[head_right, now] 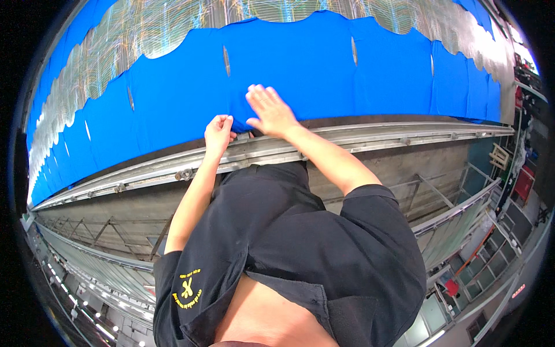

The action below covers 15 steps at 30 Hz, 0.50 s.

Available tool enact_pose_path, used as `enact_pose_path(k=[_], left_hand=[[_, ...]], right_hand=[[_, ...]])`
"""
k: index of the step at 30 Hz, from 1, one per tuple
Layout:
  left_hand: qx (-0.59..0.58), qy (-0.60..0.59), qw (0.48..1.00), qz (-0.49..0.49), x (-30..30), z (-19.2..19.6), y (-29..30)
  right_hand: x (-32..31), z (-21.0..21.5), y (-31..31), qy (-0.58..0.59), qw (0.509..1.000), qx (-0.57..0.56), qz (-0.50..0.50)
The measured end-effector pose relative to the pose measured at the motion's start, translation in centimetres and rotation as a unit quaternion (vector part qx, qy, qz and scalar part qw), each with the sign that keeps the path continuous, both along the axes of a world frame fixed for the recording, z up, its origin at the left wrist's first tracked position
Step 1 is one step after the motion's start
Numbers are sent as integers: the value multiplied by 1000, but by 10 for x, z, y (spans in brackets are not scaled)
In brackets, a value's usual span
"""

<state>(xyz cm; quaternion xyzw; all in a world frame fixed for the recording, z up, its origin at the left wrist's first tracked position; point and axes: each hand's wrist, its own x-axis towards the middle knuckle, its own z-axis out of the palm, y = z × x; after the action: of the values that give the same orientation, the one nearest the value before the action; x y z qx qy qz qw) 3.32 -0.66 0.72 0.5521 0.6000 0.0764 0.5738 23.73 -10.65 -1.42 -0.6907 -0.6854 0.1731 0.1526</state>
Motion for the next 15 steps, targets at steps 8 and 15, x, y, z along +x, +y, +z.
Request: enact_pose_path(k=[8,15], left_hand=[[-7,24,999,21,10,-9,-5],[110,157,981,-21,42,19,1]], right_hand=[[156,-9,-24,-174,965,26,-194],[103,2,19,-65,994,13,90]])
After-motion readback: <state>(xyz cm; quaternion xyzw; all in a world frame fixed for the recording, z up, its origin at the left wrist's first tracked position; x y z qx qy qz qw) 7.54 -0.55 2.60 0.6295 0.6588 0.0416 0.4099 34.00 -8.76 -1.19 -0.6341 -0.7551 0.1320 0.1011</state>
